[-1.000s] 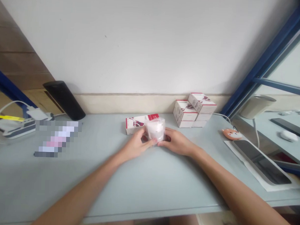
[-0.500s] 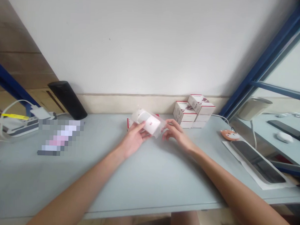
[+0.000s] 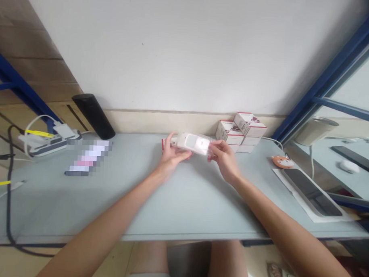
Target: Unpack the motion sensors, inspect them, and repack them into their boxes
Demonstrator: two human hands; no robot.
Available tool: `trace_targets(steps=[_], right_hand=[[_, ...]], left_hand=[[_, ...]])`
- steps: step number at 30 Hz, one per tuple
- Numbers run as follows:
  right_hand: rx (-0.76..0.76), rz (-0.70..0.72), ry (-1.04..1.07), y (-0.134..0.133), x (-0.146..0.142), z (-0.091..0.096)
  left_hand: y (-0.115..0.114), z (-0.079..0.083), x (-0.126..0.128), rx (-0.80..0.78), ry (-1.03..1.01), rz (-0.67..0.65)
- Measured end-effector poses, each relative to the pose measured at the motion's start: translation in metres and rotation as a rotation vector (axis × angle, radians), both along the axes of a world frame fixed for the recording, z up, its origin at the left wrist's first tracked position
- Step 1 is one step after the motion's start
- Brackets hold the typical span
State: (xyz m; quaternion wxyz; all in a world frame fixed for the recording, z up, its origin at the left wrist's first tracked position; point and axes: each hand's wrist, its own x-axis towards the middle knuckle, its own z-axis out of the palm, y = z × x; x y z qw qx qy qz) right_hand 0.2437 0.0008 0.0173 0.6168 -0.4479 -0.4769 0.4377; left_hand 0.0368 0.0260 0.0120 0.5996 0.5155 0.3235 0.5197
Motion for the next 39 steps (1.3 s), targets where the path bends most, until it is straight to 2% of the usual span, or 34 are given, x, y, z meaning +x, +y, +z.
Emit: trace_targets(steps=[3,7,10,13,16,21,24,27,32,35,39], right_hand=[[0.038,-0.080,-0.069,0.002,0.005,-0.002],[0.055,-0.050,-0.066,0.004,0.008,-0.004],[0.046,0.012,-0.060,0.006,0.012,-0.002],[0.058,0.054,-0.115,0.008,0.015,-0.004],[0.106,0.017,-0.272,0.010,0.016,-0.010],[0.221,-0.050,-0.537,0.008,0.013,-0.017],[0.254,-0.056,-0.606,0.006,0.013,-0.017],[0.258,-0.050,-0.639,0.007,0.015,-0.018],[0.231,-0.045,-0.596,0.010,0.018,-0.017],[0.210,-0.022,-0.511,0.011,0.017,-0.015],[0.131,-0.013,-0.369,0.011,0.012,-0.015]], left_hand=[[0.002,-0.006,0.000,0.148,0.161,-0.009],[0.003,-0.009,-0.005,0.415,0.429,0.198],[0.004,-0.001,-0.015,0.600,0.567,0.308],[0.004,0.008,-0.023,0.725,0.633,0.267],[0.004,0.010,-0.024,0.772,0.699,0.224],[0.001,0.004,-0.018,0.679,0.697,0.294],[-0.001,0.002,-0.015,0.486,0.578,0.260],[-0.003,0.002,-0.011,0.216,0.413,0.162],[-0.004,0.004,-0.007,-0.044,0.315,-0.094],[-0.004,0.010,-0.010,-0.162,0.211,-0.219],[-0.007,0.021,-0.014,-0.233,0.081,-0.325]])
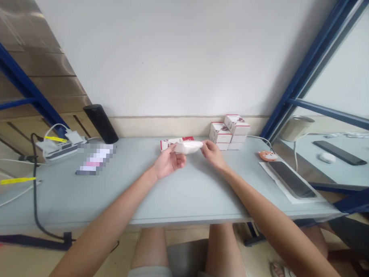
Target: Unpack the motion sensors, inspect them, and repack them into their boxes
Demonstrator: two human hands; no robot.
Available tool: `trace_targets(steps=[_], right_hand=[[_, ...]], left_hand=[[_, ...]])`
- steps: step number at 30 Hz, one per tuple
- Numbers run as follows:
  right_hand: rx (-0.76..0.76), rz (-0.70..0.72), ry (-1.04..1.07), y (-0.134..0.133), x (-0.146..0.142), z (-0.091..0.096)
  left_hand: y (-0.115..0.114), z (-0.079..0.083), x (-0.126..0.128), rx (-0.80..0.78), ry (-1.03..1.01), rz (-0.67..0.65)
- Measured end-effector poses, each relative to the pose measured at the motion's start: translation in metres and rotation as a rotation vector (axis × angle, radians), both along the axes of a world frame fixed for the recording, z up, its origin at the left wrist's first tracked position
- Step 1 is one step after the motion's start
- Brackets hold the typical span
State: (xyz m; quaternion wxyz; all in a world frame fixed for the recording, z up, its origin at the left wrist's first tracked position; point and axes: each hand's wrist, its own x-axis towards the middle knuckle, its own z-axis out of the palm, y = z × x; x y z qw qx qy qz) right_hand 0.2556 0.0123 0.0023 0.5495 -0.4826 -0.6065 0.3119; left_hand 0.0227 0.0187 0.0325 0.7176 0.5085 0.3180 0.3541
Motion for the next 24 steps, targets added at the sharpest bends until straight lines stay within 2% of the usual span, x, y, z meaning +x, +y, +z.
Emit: trace_targets(steps=[3,8,16,20,24], right_hand=[[-0.063,-0.014,0.105,0.001,-0.004,-0.003],[-0.070,0.002,0.225,0.000,-0.007,-0.002],[-0.124,0.202,0.186,-0.013,-0.010,0.006],[-0.026,0.389,0.041,-0.025,-0.019,0.009],[0.034,0.383,-0.235,-0.031,-0.023,0.007]], left_hand=[[-0.006,0.003,0.002,-0.040,-0.123,-0.047],[-0.006,-0.005,0.014,-0.008,-0.077,0.126],[0.003,-0.004,0.014,-0.067,-0.025,0.248],[0.001,-0.004,0.017,-0.042,0.030,0.291],[0.001,-0.009,0.016,0.028,0.147,0.380]])
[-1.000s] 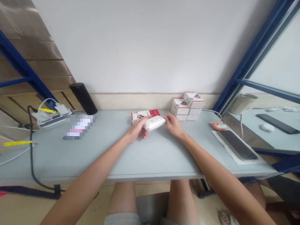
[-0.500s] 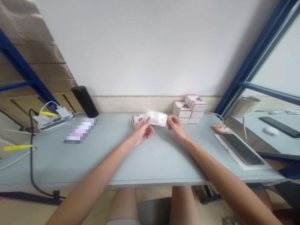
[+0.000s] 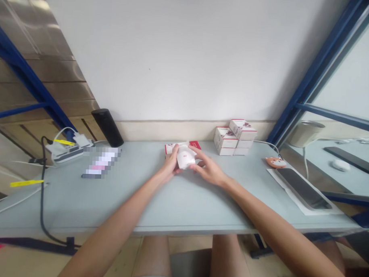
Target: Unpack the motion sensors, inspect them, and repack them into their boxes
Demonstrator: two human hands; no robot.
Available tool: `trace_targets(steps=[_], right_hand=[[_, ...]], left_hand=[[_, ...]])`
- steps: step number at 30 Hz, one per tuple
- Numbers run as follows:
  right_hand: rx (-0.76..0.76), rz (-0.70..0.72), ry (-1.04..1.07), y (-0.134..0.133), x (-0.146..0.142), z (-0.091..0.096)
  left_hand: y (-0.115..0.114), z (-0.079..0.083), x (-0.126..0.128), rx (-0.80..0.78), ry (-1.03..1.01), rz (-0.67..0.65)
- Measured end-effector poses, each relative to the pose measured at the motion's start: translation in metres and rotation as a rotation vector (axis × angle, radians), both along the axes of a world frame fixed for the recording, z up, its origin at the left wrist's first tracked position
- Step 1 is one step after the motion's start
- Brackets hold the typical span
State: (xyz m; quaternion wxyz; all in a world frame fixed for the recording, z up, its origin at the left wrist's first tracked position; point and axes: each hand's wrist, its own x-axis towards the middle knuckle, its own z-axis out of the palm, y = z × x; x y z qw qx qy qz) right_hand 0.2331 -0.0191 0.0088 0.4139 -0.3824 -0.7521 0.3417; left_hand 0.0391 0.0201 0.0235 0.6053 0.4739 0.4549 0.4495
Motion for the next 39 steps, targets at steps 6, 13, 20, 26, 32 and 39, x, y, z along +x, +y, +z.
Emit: trace_targets(steps=[6,13,20,26,32,39], right_hand=[[0.096,-0.057,0.026,0.002,0.000,-0.003],[0.025,-0.284,0.473,0.008,-0.005,0.011],[0.011,-0.583,0.477,0.023,0.015,0.001],[0.091,-0.716,0.431,0.025,0.022,-0.003],[0.351,-0.694,0.423,0.017,0.017,0.007],[0.450,-0.684,0.314,0.009,0.013,0.011]], left_hand=[[0.013,-0.009,-0.008,0.224,0.272,0.140],[0.012,-0.005,-0.022,0.539,0.567,0.213],[0.019,-0.002,-0.038,0.693,0.726,0.139],[0.034,-0.003,-0.049,0.571,0.596,0.252],[0.020,-0.010,-0.024,0.481,0.408,0.064],[0.004,-0.010,-0.009,0.387,0.265,-0.084]])
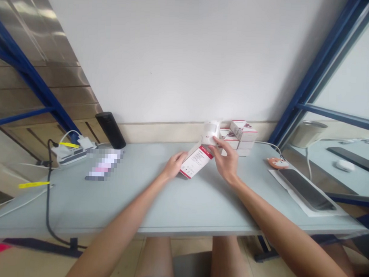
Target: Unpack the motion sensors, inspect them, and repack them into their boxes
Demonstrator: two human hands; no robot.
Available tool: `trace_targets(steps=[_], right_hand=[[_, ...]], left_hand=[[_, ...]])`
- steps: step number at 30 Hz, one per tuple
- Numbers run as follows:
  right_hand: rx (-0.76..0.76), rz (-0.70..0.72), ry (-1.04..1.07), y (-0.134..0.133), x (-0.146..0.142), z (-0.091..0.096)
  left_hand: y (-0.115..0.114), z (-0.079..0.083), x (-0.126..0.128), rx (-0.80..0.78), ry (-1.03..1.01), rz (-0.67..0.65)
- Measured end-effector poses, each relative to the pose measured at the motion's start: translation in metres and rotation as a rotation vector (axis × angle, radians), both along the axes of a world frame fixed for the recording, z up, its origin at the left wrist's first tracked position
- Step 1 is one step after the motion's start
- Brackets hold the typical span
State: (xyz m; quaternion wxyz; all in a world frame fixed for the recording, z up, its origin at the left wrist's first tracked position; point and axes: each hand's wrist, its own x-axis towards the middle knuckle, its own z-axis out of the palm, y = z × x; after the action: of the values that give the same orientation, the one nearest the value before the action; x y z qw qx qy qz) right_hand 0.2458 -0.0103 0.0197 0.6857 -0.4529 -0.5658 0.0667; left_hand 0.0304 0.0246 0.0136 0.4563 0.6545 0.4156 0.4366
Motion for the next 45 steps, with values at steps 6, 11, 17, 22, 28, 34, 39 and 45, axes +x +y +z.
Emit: trace_targets(steps=[6,11,17,22,28,34,39,45], right_hand=[[-0.087,0.153,0.059,-0.001,0.000,0.002],[-0.113,0.213,-0.080,0.003,0.003,0.004],[-0.200,0.259,0.011,0.008,0.006,0.006],[-0.333,0.369,0.171,0.007,0.009,0.010],[-0.391,0.447,0.103,0.008,0.020,0.012],[-0.477,0.517,0.066,0.008,0.028,0.014],[-0.502,0.549,0.105,0.002,0.028,0.020],[-0.461,0.501,0.120,0.002,0.021,0.016]], left_hand=[[-0.001,0.001,-0.002,-0.088,-0.085,0.013],[0.003,-0.006,-0.003,-0.145,-0.132,0.036],[0.003,-0.005,-0.005,-0.144,-0.118,0.028],[0.001,-0.003,-0.003,-0.115,-0.097,0.030],[-0.003,0.001,-0.003,-0.103,-0.083,0.018],[-0.005,0.006,-0.003,-0.122,-0.079,-0.002],[-0.004,0.003,-0.002,-0.156,-0.084,0.007],[-0.001,-0.003,-0.002,-0.196,-0.103,0.044]])
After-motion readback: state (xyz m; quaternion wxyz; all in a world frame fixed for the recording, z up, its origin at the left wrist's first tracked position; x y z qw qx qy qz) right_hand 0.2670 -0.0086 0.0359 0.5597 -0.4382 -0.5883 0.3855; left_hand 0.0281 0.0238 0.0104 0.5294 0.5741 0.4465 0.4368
